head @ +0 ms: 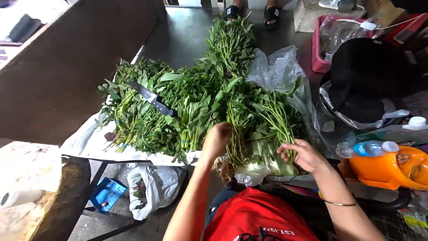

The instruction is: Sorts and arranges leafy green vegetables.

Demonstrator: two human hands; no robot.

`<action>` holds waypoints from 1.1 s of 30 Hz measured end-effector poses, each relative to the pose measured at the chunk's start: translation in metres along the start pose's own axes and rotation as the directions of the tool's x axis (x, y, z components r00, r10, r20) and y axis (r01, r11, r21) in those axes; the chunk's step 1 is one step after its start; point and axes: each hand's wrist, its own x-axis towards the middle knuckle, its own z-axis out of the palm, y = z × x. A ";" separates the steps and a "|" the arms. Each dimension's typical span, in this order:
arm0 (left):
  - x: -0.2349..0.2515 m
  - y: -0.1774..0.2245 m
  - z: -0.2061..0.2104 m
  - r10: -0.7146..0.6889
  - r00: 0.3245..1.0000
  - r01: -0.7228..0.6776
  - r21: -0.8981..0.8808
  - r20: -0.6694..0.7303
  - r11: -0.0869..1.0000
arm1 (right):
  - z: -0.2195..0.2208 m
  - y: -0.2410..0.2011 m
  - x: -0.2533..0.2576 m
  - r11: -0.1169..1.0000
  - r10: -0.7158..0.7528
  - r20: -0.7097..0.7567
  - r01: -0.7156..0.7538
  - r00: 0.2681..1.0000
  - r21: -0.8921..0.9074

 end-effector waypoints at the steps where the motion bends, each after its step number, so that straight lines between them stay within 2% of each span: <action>1: 0.001 -0.007 -0.007 -0.035 0.998 0.037 0.030 -0.048 0.999 | -0.004 -0.004 0.002 0.999 -0.009 0.001 0.009 1.000 0.040; 5: 0.007 -0.015 0.000 -0.125 0.988 0.132 0.080 -0.091 0.988 | -0.016 -0.043 -0.001 0.973 -0.176 -0.055 0.182 0.983 0.139; 9: 0.020 -0.006 0.029 -0.112 0.974 0.138 0.123 -0.198 0.983 | -0.021 -0.078 -0.027 0.872 -0.446 -0.136 0.464 0.885 0.158; 11: 0.030 -0.004 0.036 -0.096 0.967 0.140 0.180 -0.234 0.974 | -0.017 -0.078 -0.034 0.841 -0.505 -0.152 0.524 0.849 0.135; 14: 0.037 0.006 0.029 -0.089 0.969 0.123 0.141 -0.231 0.982 | -0.011 -0.063 -0.032 0.868 -0.460 -0.127 0.475 0.879 0.145; 19: 0.033 0.047 -0.010 -0.065 0.991 0.052 -0.113 -0.113 0.992 | -0.017 -0.042 -0.034 0.862 -0.370 -0.194 0.414 0.909 0.294; 23: 0.035 0.087 -0.041 0.073 0.981 -0.145 -0.422 -0.182 0.895 | -0.025 -0.033 -0.038 0.844 -0.340 -0.225 0.402 0.913 0.354; 24: 0.044 0.090 -0.042 0.068 0.981 -0.146 -0.459 -0.182 0.876 | -0.027 -0.030 -0.039 0.842 -0.341 -0.226 0.403 0.912 0.358; 26: 0.065 0.088 -0.043 0.007 0.995 -0.057 -0.481 -0.104 0.875 | -0.030 -0.025 -0.042 0.837 -0.342 -0.230 0.406 0.911 0.367; 27: 0.071 0.091 -0.048 0.007 0.994 -0.060 -0.496 -0.109 0.866 | -0.032 -0.026 -0.043 0.830 -0.350 -0.233 0.416 0.907 0.372; 30: 0.058 0.126 -0.081 0.191 0.940 -0.312 -0.481 -0.285 0.819 | -0.038 -0.026 -0.048 0.808 -0.387 -0.262 0.462 0.884 0.366; 32: 0.046 0.140 -0.085 0.299 0.904 -0.416 -0.465 -0.306 0.781 | -0.041 -0.024 -0.052 0.797 -0.418 -0.277 0.496 0.865 0.345; 33: 0.043 0.138 -0.076 0.325 0.906 -0.418 -0.440 -0.272 0.795 | -0.043 -0.023 -0.053 0.793 -0.431 -0.276 0.507 0.859 0.339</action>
